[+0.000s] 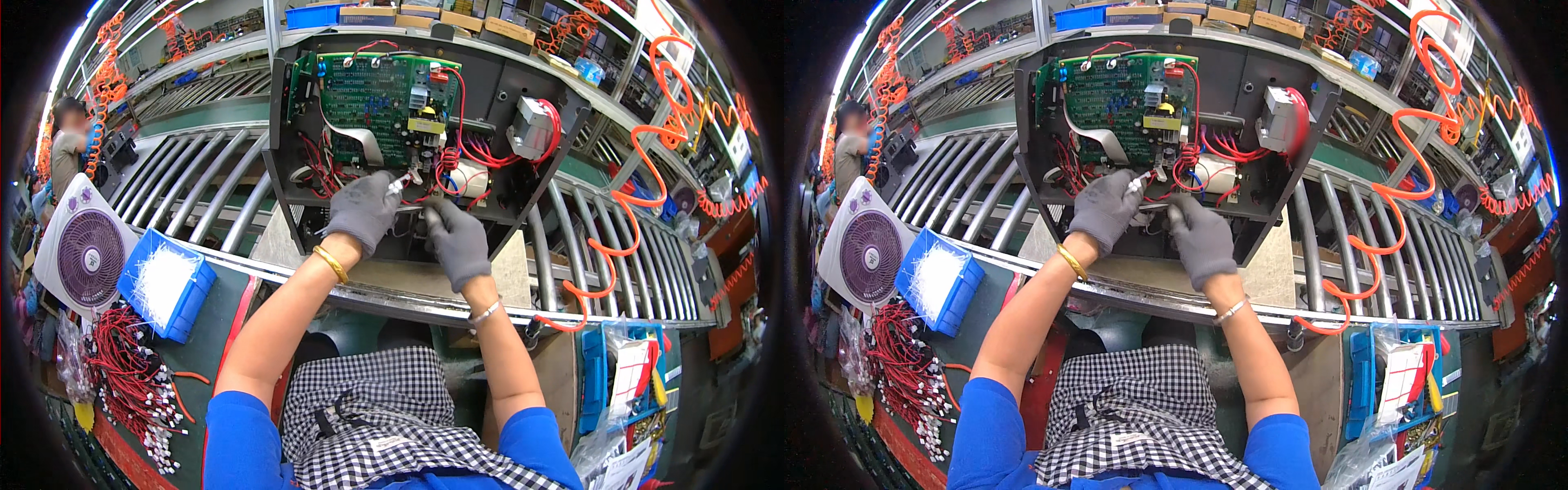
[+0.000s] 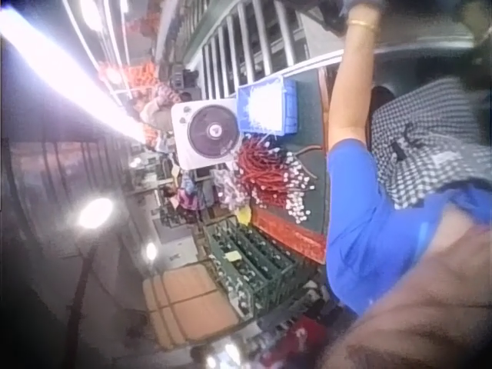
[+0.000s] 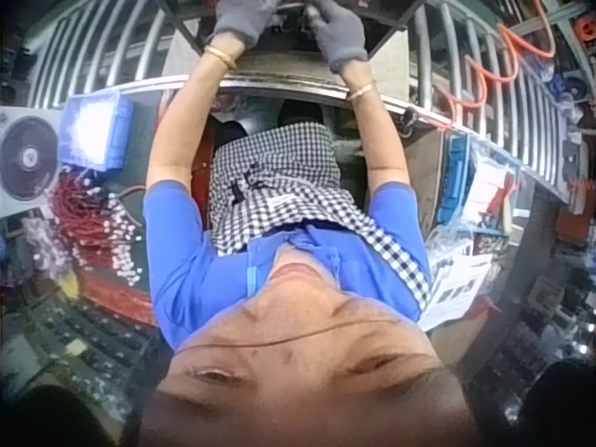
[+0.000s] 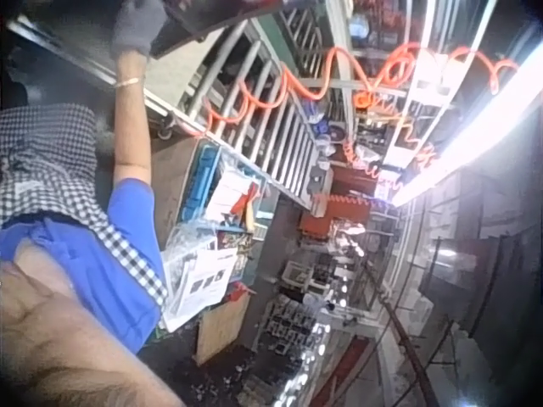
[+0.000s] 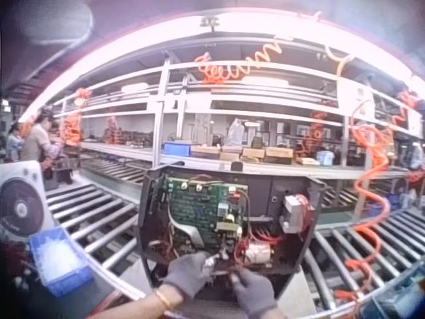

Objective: The person assembles an electronic component by connecting wires and connectors to a circuit board, using a screwdriver to secure the connections.

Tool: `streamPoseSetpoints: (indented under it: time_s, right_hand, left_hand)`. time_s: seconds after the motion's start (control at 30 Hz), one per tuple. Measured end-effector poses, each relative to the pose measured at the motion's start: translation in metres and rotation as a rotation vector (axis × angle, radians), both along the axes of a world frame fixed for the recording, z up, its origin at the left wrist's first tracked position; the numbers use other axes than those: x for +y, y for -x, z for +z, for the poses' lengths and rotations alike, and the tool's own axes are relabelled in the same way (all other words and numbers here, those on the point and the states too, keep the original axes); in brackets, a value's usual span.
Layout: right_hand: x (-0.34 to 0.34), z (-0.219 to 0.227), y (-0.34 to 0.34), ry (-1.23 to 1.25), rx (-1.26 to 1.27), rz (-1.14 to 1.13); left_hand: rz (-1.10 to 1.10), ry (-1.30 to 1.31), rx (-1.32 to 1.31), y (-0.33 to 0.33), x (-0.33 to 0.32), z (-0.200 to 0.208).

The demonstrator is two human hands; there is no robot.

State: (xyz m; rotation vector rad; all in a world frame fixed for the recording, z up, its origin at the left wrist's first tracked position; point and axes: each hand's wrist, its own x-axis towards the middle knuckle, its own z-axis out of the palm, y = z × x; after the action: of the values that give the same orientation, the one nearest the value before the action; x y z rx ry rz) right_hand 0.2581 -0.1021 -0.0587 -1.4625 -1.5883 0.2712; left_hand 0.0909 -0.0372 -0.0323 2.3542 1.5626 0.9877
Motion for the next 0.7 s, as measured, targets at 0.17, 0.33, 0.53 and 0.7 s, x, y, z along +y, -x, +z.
streamPoseSetpoints:
  time_s: [0.17,0.33,0.53,0.7]
  right_hand:
    - [0.036,-0.008,0.009,0.105,0.097,-0.083]
    - [0.04,-0.004,0.02,-0.067,0.038,-0.265]
    - [0.049,-0.004,0.018,-0.08,0.076,-0.295]
    - [0.056,-0.006,0.023,-0.026,0.24,-0.327]
  left_hand:
    - [0.0,0.057,0.024,-0.002,0.0,0.008]
    - [-0.124,0.045,0.274,-0.002,0.004,0.012]
    - [-0.204,-0.04,0.47,-0.003,0.0,0.016]
    - [-0.136,-0.017,0.448,-0.008,-0.003,0.016]
